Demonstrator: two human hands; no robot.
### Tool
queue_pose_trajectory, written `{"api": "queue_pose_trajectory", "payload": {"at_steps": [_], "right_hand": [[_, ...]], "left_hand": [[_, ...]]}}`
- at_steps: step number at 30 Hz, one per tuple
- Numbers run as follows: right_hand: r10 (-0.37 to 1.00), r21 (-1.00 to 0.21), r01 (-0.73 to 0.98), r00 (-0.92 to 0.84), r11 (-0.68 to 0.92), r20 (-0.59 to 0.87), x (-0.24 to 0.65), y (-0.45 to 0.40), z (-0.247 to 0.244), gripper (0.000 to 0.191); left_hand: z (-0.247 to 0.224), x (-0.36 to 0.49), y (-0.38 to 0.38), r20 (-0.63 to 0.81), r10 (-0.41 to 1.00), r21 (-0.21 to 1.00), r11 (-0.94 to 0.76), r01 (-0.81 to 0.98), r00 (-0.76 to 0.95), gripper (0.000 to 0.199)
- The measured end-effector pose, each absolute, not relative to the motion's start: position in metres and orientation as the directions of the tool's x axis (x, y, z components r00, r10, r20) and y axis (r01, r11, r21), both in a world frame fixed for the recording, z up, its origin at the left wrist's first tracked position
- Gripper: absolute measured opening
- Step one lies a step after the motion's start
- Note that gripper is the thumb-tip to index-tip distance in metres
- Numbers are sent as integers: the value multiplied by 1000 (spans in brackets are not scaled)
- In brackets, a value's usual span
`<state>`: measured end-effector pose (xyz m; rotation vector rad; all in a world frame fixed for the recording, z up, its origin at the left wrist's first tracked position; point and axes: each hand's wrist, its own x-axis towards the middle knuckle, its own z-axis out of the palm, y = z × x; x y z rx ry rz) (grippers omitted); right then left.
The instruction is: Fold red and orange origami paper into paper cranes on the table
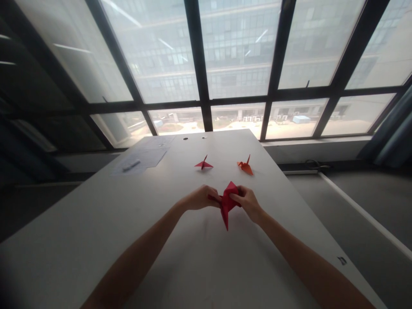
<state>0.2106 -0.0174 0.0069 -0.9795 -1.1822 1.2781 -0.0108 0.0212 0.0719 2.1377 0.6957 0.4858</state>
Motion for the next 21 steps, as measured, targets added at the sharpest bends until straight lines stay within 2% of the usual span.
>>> {"api": "queue_pose_trajectory", "payload": {"at_steps": [3, 6, 10, 14, 16, 21], "right_hand": [[998, -965, -259, -26, 53, 61, 213, -15, 8, 33], [997, -935, -350, -9, 63, 70, 216, -12, 12, 36], [996, -912, -403, -5, 81, 91, 218, -13, 21, 39], [994, -921, -389, -100, -8, 33, 221, -15, 32, 37], [988, -908, -414, -153, -66, -2, 222, -16, 36, 36], [984, -853, -506, -172, -128, -45, 223, -14, 38, 34]], "left_hand": [[75, -9, 21, 201, 702, 756, -555, 347, 683, 22], [80, -8, 20, 277, 734, 779, -550, 303, 620, 23], [88, -7, 16, 354, 698, 827, -544, 139, 623, 27], [91, -9, 14, 350, 649, 833, -545, 92, 676, 25], [88, -10, 16, 325, 672, 868, -491, 72, 666, 24], [74, -7, 24, 244, 784, 969, -220, -112, 570, 25]]}}
